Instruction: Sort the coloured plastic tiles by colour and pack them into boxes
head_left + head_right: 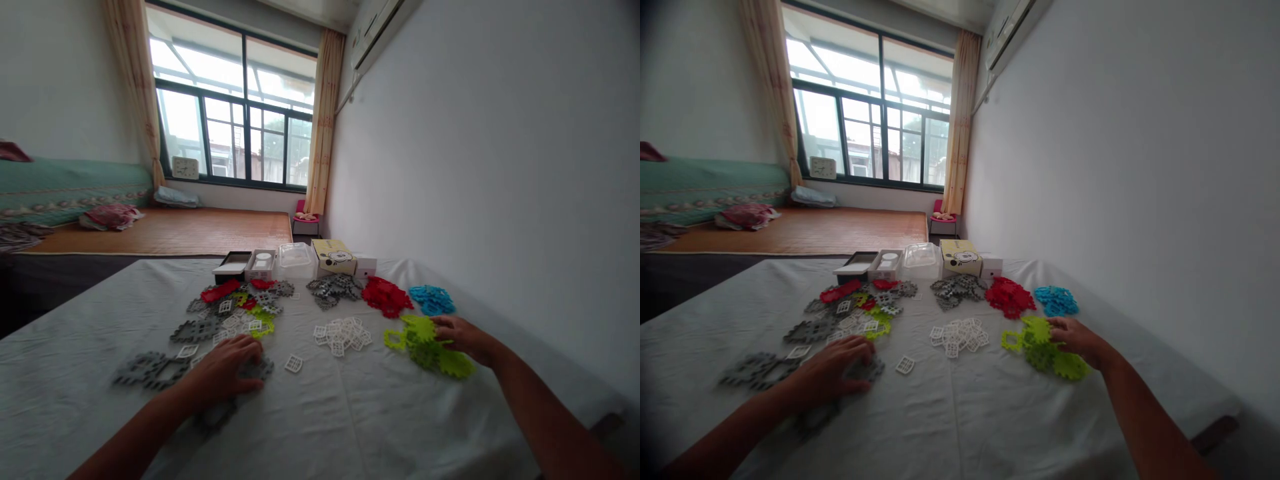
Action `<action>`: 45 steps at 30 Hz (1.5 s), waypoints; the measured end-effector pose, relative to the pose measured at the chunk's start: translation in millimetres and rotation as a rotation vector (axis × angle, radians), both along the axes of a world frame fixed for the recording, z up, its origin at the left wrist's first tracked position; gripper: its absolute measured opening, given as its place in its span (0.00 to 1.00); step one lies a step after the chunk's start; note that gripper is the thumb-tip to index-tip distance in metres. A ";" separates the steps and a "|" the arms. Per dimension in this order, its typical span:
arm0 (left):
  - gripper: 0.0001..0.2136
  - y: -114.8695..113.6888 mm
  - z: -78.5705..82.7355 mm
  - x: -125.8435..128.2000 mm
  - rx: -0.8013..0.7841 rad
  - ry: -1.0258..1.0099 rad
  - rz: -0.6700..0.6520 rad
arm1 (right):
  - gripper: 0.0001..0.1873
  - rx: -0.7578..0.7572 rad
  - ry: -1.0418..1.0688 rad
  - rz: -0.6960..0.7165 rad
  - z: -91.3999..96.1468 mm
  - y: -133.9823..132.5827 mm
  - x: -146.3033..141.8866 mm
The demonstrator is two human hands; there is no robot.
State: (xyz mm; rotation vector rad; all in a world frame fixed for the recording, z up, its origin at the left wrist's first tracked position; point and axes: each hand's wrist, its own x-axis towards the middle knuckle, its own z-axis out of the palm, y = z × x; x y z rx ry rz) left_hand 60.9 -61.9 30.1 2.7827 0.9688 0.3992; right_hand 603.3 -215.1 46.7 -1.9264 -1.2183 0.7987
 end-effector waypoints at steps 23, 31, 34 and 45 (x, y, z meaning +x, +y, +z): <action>0.15 0.5 -1.4 -1.5 -0.059 0.032 -0.025 | 0.20 0.205 -1.103 0.065 -23.4 37.6 -39.6; 0.14 -2.9 7.0 -3.5 -0.028 0.072 -0.008 | 0.27 -0.028 -1.035 0.100 -37.6 37.4 -41.2; 0.13 -2.6 10.3 -7.5 -0.004 0.095 0.034 | 0.27 -0.032 -1.026 0.099 -35.9 25.9 -33.9; 0.07 9.1 15.7 -31.5 0.148 0.057 0.258 | 0.19 0.359 -0.858 0.560 2.7 80.6 -197.0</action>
